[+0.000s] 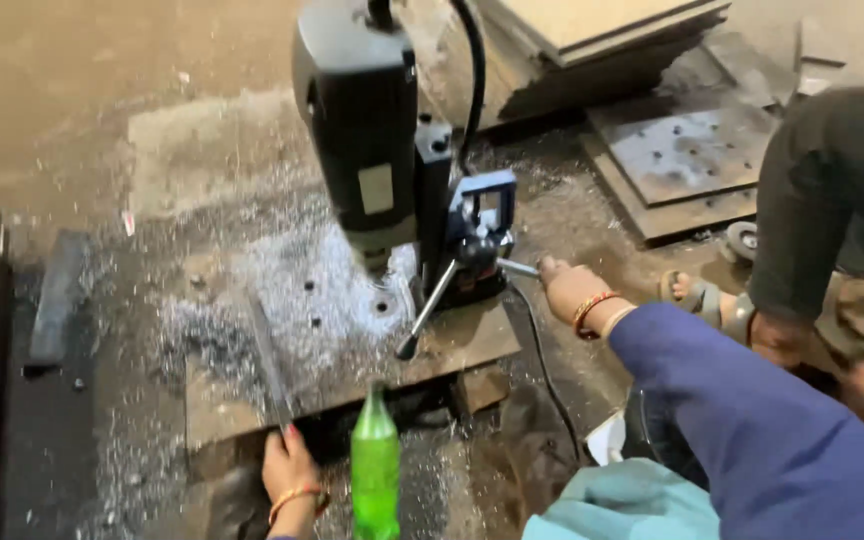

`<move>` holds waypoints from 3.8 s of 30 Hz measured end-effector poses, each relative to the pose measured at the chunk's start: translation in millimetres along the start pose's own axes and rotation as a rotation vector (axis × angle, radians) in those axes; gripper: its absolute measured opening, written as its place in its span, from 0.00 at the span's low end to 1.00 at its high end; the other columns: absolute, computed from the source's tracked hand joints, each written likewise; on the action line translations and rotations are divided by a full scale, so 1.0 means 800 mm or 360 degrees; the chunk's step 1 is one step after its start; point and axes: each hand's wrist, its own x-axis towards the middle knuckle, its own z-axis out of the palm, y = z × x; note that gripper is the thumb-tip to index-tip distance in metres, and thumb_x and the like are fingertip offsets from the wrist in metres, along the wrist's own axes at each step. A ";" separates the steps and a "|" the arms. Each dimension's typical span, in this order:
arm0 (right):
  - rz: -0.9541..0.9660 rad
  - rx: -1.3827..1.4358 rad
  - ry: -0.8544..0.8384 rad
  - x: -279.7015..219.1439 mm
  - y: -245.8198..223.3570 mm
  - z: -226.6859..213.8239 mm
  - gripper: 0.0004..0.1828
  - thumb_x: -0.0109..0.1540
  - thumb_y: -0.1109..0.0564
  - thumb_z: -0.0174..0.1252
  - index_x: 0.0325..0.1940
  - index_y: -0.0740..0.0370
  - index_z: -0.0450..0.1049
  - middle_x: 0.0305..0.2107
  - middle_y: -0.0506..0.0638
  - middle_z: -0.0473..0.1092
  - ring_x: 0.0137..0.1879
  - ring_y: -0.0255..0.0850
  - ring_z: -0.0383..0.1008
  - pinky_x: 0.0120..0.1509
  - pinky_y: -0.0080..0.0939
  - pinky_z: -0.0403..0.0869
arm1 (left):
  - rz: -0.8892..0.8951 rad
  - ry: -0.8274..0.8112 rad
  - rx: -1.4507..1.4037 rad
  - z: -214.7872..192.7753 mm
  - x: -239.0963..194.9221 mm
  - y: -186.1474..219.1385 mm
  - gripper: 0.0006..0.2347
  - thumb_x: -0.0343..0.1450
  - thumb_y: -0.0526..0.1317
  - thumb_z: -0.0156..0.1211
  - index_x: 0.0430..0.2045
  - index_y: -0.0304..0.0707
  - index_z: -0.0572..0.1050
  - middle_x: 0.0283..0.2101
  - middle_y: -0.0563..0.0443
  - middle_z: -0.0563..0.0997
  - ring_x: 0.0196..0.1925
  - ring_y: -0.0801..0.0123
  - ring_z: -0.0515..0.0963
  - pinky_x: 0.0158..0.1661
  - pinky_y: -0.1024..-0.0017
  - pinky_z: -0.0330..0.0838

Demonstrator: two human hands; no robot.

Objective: The person uses a magnetic drill to make holes in a metal plate, applying liquid from a bottle onto the drill bit and clearing metal shavings with a metal rod and a brush. The person then picks up the drill and moves it to another location on the floor.

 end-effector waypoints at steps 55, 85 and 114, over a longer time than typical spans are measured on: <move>0.0064 0.0089 -0.0139 -0.024 -0.029 -0.037 0.14 0.70 0.53 0.46 0.55 0.63 0.64 0.52 0.65 0.72 0.52 0.63 0.77 0.57 0.60 0.73 | -0.0311 -0.0807 -0.0455 0.049 -0.157 0.179 0.14 0.77 0.45 0.44 0.35 0.34 0.75 0.25 0.40 0.79 0.26 0.55 0.79 0.30 0.58 0.71; 0.0042 0.0043 -0.0122 -0.022 -0.026 -0.033 0.15 0.70 0.51 0.46 0.56 0.62 0.64 0.51 0.65 0.72 0.50 0.64 0.77 0.55 0.60 0.74 | -0.0086 -0.0657 -0.0249 0.061 -0.159 0.147 0.14 0.76 0.45 0.45 0.37 0.34 0.77 0.26 0.38 0.80 0.26 0.50 0.80 0.30 0.54 0.71; 0.0032 0.0099 -0.0098 -0.019 -0.019 -0.027 0.12 0.68 0.57 0.46 0.54 0.64 0.65 0.50 0.66 0.72 0.51 0.64 0.77 0.57 0.61 0.73 | 0.0661 -0.0981 0.1056 -0.216 -0.141 0.253 0.09 0.78 0.42 0.41 0.38 0.35 0.66 0.29 0.34 0.82 0.34 0.41 0.83 0.36 0.50 0.77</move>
